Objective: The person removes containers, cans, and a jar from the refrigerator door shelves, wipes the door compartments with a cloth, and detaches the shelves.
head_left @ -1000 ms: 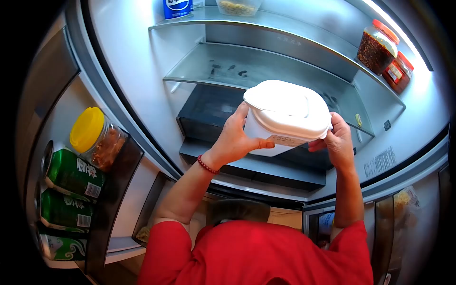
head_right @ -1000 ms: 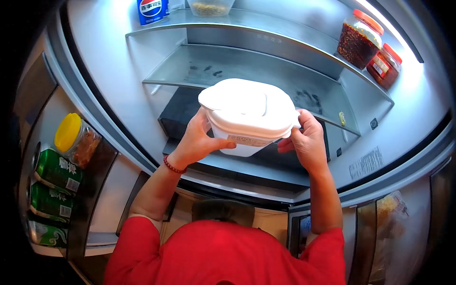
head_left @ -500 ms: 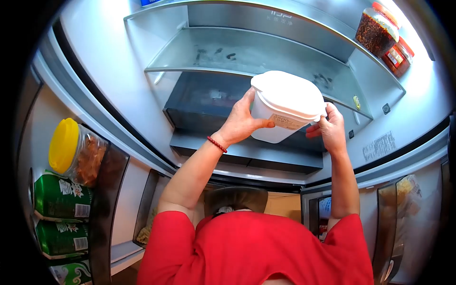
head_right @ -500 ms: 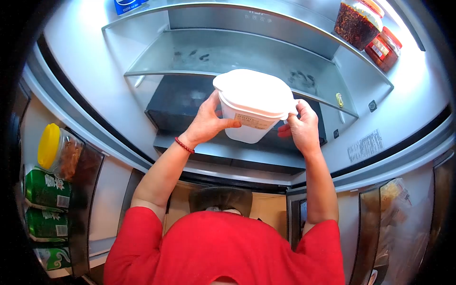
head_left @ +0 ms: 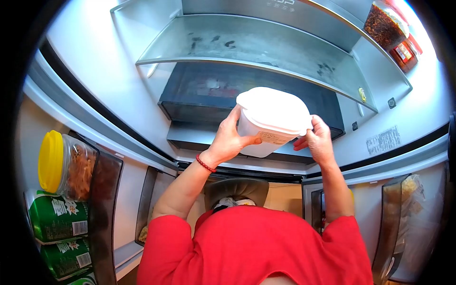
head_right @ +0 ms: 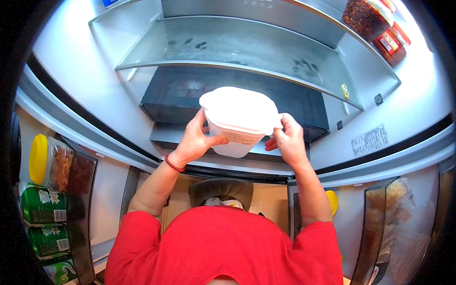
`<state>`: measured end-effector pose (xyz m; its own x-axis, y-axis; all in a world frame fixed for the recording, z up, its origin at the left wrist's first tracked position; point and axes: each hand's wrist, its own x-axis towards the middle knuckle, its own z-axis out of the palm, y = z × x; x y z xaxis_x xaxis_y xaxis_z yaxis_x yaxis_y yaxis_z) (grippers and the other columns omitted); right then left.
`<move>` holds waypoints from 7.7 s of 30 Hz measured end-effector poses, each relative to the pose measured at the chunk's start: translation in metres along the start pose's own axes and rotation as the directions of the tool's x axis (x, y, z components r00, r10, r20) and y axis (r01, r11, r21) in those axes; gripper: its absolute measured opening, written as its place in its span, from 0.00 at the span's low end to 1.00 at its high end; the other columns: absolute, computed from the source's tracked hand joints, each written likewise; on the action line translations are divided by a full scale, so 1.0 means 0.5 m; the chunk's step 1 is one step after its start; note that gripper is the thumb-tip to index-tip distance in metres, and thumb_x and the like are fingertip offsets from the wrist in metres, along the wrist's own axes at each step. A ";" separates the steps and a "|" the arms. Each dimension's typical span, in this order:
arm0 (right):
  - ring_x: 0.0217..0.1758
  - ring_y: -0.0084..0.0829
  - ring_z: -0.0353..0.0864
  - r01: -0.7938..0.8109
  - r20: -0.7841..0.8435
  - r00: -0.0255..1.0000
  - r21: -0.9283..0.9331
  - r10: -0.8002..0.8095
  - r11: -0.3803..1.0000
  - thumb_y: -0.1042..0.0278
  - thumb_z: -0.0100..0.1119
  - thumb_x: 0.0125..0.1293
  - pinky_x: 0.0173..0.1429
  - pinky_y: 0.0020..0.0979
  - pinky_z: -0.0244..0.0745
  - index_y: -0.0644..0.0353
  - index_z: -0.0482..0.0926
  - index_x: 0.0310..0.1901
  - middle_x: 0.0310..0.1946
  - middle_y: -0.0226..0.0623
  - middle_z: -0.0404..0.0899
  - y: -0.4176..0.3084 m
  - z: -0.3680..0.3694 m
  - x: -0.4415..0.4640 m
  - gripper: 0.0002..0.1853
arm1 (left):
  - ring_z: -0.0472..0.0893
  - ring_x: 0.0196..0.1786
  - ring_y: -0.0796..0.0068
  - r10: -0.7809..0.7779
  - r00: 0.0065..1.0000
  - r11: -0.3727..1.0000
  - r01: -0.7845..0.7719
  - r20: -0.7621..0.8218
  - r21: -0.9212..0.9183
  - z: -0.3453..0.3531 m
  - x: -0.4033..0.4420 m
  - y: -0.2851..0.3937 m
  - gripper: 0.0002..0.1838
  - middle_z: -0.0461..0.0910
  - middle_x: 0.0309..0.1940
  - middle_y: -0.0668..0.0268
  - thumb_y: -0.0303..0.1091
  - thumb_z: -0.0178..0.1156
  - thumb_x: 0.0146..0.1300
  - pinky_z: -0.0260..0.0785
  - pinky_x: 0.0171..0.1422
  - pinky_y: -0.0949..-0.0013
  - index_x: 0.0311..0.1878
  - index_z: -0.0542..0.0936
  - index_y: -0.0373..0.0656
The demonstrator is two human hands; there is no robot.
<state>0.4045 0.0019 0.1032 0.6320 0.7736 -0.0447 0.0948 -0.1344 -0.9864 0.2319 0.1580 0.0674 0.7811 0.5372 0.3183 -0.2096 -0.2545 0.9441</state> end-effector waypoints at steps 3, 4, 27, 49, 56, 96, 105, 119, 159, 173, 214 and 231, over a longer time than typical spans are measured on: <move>0.22 0.30 0.80 -0.029 0.031 0.999 -0.024 0.030 0.999 0.82 0.35 0.59 0.23 0.28 0.79 0.66 0.68 0.44 0.32 0.42 0.76 0.054 0.021 0.024 0.13 | 0.69 0.58 0.68 -0.027 0.999 0.996 0.029 -0.032 0.079 -0.007 -0.011 -0.044 0.42 0.70 0.55 0.60 0.28 0.72 0.40 0.66 0.58 0.64 0.61 0.63 0.40; 0.23 0.30 0.80 -0.036 0.022 0.999 -0.029 0.036 0.999 0.82 0.35 0.59 0.24 0.28 0.80 0.66 0.68 0.44 0.31 0.42 0.76 0.068 0.028 0.031 0.13 | 0.69 0.59 0.68 -0.044 0.998 0.996 0.047 -0.042 0.074 -0.009 -0.013 -0.061 0.42 0.70 0.56 0.61 0.27 0.72 0.40 0.66 0.58 0.64 0.61 0.63 0.41; 0.30 0.29 0.81 -0.004 -0.196 0.980 -0.181 -0.032 0.983 0.78 0.43 0.65 0.29 0.26 0.80 0.66 0.66 0.53 0.36 0.42 0.77 0.206 0.011 0.094 0.15 | 0.65 0.63 0.62 -0.084 0.990 0.982 0.101 -0.112 0.158 0.065 0.007 -0.203 0.46 0.67 0.59 0.55 0.32 0.71 0.42 0.57 0.66 0.64 0.65 0.57 0.43; 0.29 0.27 0.76 -0.241 0.142 0.961 -0.003 0.239 0.971 0.76 0.49 0.63 0.28 0.27 0.78 0.64 0.69 0.48 0.39 0.37 0.73 0.389 0.133 -0.080 0.12 | 0.58 0.66 0.46 -0.070 0.947 0.909 0.190 -0.313 0.372 0.044 -0.137 -0.222 0.38 0.56 0.63 0.40 0.36 0.63 0.52 0.53 0.69 0.60 0.63 0.58 0.31; 0.33 0.22 0.76 0.070 0.617 0.782 0.061 -0.093 0.996 0.81 0.47 0.63 0.40 0.24 0.74 0.68 0.73 0.45 0.37 0.35 0.76 0.187 0.292 -0.085 0.09 | 0.79 0.42 0.60 0.071 0.889 0.917 0.120 -0.452 0.380 -0.042 -0.275 -0.054 0.16 0.77 0.42 0.52 0.31 0.58 0.58 0.71 0.46 0.64 0.48 0.74 0.34; 0.52 0.43 0.64 0.941 0.356 -0.332 0.181 -0.874 -0.284 0.60 0.70 0.39 0.51 0.44 0.56 0.66 0.66 0.57 0.47 0.45 0.71 -0.435 0.536 -0.333 0.40 | 0.72 0.57 0.55 0.665 0.381 0.289 0.662 -0.643 0.692 -0.160 -0.602 0.568 0.47 0.69 0.55 0.47 0.38 0.72 0.45 0.64 0.59 0.63 0.63 0.56 0.32; 0.40 0.41 0.71 0.897 0.378 -0.374 0.380 -0.847 -0.227 0.68 0.70 0.39 0.42 0.36 0.69 0.71 0.63 0.58 0.47 0.48 0.72 -0.409 0.555 -0.376 0.41 | 0.73 0.54 0.67 0.641 0.246 0.607 0.417 -0.727 0.676 -0.181 -0.597 0.540 0.44 0.71 0.53 0.55 0.33 0.72 0.44 0.66 0.58 0.67 0.63 0.58 0.34; 0.60 0.49 0.63 0.675 0.511 -0.327 0.715 -0.795 0.183 0.69 0.65 0.51 0.62 0.39 0.59 0.71 0.54 0.64 0.58 0.55 0.60 -0.381 0.506 -0.359 0.41 | 0.70 0.58 0.60 0.794 0.485 0.196 0.368 -0.368 0.909 -0.119 -0.637 0.517 0.54 0.67 0.57 0.53 0.51 0.78 0.32 0.62 0.63 0.61 0.61 0.61 0.34; 0.52 0.49 0.76 0.768 0.010 0.638 -0.076 -0.770 0.636 0.71 0.67 0.47 0.53 0.39 0.73 0.52 0.48 0.67 0.48 0.51 0.75 -0.238 0.274 0.203 0.47 | 0.68 0.57 0.71 0.531 0.780 0.847 -0.469 -0.333 0.251 -0.125 0.218 0.206 0.39 0.68 0.55 0.58 0.27 0.65 0.54 0.61 0.63 0.68 0.66 0.55 0.35; 0.53 0.39 0.75 0.864 -0.168 0.474 -0.102 -0.865 0.493 0.72 0.69 0.47 0.53 0.35 0.75 0.57 0.48 0.67 0.52 0.48 0.70 -0.383 0.189 0.124 0.49 | 0.66 0.62 0.58 0.822 0.535 0.548 -0.646 -0.196 0.531 -0.077 0.251 0.327 0.42 0.61 0.61 0.50 0.41 0.63 0.57 0.62 0.63 0.60 0.68 0.52 0.37; 0.48 0.54 0.76 0.484 0.175 0.875 -0.294 -0.452 0.824 0.68 0.65 0.48 0.49 0.43 0.72 0.54 0.50 0.65 0.45 0.54 0.75 0.009 0.440 0.217 0.44 | 0.67 0.62 0.57 0.157 0.824 0.958 0.008 -0.545 0.288 -0.196 0.055 -0.155 0.38 0.66 0.59 0.53 0.17 0.57 0.50 0.60 0.63 0.64 0.66 0.57 0.46; 0.47 0.48 0.77 0.403 0.008 0.903 -0.359 -0.429 0.842 0.76 0.60 0.50 0.51 0.39 0.71 0.64 0.58 0.58 0.44 0.53 0.76 0.054 0.463 0.314 0.33 | 0.66 0.63 0.57 0.037 0.839 0.957 0.126 -0.543 0.261 -0.215 0.162 -0.221 0.41 0.62 0.62 0.50 0.17 0.56 0.51 0.59 0.64 0.65 0.68 0.50 0.41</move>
<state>0.3282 0.2629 0.0329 0.5237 0.7616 0.3817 0.6108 -0.0233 -0.7915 0.2553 0.3161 -0.0018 0.3278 0.8780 0.3489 0.0513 -0.3853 0.9213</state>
